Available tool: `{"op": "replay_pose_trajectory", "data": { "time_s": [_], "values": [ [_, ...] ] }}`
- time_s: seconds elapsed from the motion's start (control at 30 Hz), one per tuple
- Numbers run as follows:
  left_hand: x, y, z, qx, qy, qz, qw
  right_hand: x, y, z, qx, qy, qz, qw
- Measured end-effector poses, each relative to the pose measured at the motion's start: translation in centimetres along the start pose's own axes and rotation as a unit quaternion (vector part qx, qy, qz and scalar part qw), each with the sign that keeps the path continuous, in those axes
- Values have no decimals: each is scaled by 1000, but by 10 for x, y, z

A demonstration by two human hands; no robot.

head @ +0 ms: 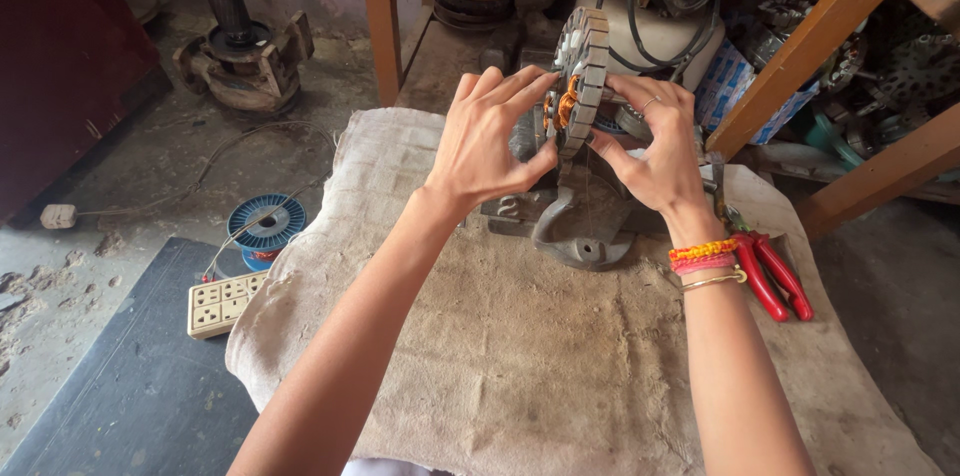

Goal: The person works on an electric motor armature clamped in a bench vise, inserting small components into slots around the rotor by hand and pressing them into place. They rotate the armature to reach different sides and use a screwdriver to tighten or adjust parts on the assembly.

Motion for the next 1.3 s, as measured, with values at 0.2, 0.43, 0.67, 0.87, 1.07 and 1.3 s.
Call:
{"op": "replay_pose_trajectory", "data": {
  "time_s": [0.2, 0.43, 0.67, 0.87, 1.07, 1.3],
  "values": [
    [0, 0, 1, -2, -4, 8, 1000, 1, -1, 1, -3, -4, 4, 1000],
    [0, 0, 1, -6, -3, 8, 1000, 0, 0, 0, -2, 1, 5, 1000],
    [0, 2, 3, -10, -12, 15, 1000, 0, 0, 0, -4, 0, 5, 1000],
    [-1, 0, 1, -9, -6, 0, 1000, 1, -1, 1, -3, -6, 4, 1000],
    [-1, 0, -1, -1, 6, -11, 1000, 1, 0, 1, -6, -10, 2, 1000],
    [0, 1, 3, -2, 8, -1, 1000, 0, 0, 1, -4, -12, 1, 1000]
  ]
}}
Point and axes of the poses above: each hand's wrist, its own x-axis towards the middle knuckle, its own y-axis out of the palm, z = x × y, the point moved 7 cm from there along x, towards the middle knuckle, and after that the axes turned 11 degrees about -y, right-handed, at the moved point
